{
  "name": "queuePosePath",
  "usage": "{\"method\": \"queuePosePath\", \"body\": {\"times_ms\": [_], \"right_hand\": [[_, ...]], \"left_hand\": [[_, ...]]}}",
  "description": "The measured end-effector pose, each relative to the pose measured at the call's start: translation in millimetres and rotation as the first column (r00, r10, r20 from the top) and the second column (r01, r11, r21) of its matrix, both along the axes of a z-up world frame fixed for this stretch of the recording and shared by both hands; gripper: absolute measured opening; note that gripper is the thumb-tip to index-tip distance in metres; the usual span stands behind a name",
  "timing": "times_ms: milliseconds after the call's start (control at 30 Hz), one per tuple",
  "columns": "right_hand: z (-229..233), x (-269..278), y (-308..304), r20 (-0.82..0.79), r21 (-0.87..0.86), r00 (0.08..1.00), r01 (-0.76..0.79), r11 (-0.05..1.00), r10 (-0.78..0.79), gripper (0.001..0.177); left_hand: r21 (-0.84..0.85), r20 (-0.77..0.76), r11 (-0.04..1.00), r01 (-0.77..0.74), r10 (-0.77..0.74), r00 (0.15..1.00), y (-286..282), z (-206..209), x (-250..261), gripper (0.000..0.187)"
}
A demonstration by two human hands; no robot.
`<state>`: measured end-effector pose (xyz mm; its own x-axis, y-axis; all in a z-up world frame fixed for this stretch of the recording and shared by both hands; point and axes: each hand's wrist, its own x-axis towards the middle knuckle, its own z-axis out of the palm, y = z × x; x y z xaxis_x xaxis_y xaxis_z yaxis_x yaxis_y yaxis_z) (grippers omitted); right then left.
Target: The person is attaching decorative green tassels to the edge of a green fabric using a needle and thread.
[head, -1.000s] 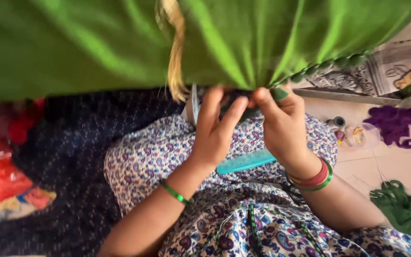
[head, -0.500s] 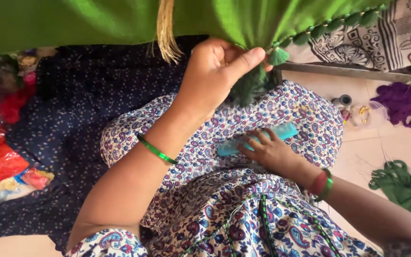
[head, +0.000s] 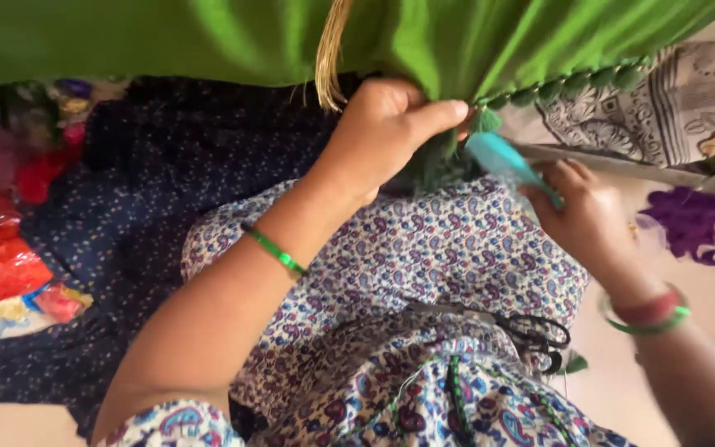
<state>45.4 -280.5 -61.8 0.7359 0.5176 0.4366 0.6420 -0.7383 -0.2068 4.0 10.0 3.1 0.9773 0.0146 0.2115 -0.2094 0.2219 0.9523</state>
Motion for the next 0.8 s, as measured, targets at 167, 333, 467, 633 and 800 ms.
{"method": "queuePosePath", "body": {"times_ms": [167,333,467,633,800], "right_hand": [[97.6,-29.8,8.9,0.216,-0.289,0.836,-0.438,0.851,0.504,0.021],[155.7,-20.3,41.9,0.561,-0.530,0.600,-0.269,0.804,0.571,0.032],[146.0,-11.3,35.9,0.548,-0.659,0.439,-0.298,0.691,0.712,0.037],[151.8,0.6,42.1,0.685,-0.610,0.285,-0.278,0.742,0.670,0.027],[157.8,5.0,41.2,0.661,-0.652,0.265,-0.260,0.712,0.702,0.036]], "left_hand": [[0.230,-0.170,0.968,0.097,-0.058,0.984,9.9,12.0,10.5,0.023],[-0.033,-0.241,0.984,0.176,-0.179,0.954,6.2,24.6,6.9,0.020],[-0.035,-0.231,0.993,0.111,-0.116,0.966,8.8,23.6,1.0,0.020],[-0.023,-0.227,0.994,0.109,-0.111,0.968,7.4,20.1,4.1,0.019],[0.147,-0.187,0.988,0.043,-0.015,0.982,9.9,26.2,8.2,0.018]]}}
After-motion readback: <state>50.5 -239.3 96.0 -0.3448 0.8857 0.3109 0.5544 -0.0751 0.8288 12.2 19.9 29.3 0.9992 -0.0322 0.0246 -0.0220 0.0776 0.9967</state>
